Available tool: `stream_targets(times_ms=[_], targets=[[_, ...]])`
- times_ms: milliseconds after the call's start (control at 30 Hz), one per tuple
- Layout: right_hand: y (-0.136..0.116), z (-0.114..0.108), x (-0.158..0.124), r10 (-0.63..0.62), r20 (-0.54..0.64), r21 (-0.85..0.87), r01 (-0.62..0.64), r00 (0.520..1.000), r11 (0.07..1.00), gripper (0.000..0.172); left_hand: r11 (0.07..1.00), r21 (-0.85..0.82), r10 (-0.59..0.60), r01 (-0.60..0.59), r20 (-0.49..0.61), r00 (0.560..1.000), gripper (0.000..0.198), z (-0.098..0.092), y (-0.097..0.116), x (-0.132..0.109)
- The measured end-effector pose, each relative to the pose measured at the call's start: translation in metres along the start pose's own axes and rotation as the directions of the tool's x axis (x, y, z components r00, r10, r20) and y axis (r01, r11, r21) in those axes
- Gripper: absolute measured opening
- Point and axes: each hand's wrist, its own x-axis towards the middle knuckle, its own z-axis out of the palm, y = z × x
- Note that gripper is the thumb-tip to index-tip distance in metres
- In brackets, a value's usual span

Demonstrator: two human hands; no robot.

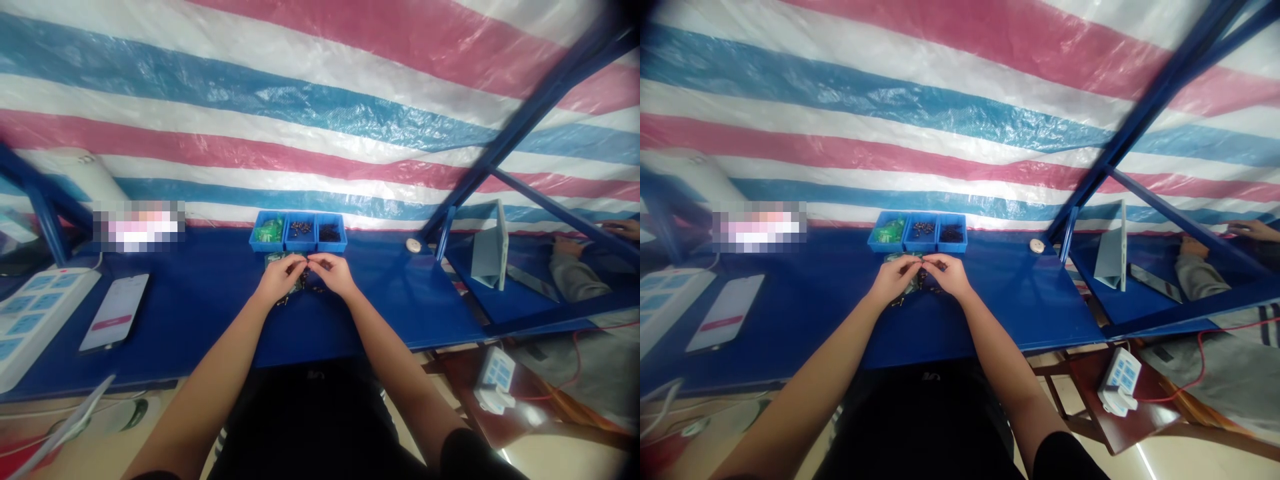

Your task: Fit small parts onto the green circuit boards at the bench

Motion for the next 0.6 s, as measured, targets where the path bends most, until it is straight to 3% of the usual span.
stream_targets(times_ms=[233,600], targets=[[0.0,-0.0002,0.0003,0.038,0.0,0.003,-0.038,0.999,0.999,0.034,0.999,-0.002,0.036,-0.036,-0.018,0.999,0.029,0.0016,-0.0019,0.0008],[0.0035,0.0005,0.0007,0.015,-0.01,0.037,-0.014,1.0,0.999,0.032,1.0,0.014,-0.012,0.012,-0.001,1.0,0.03,0.0015,-0.0028,0.0002]])
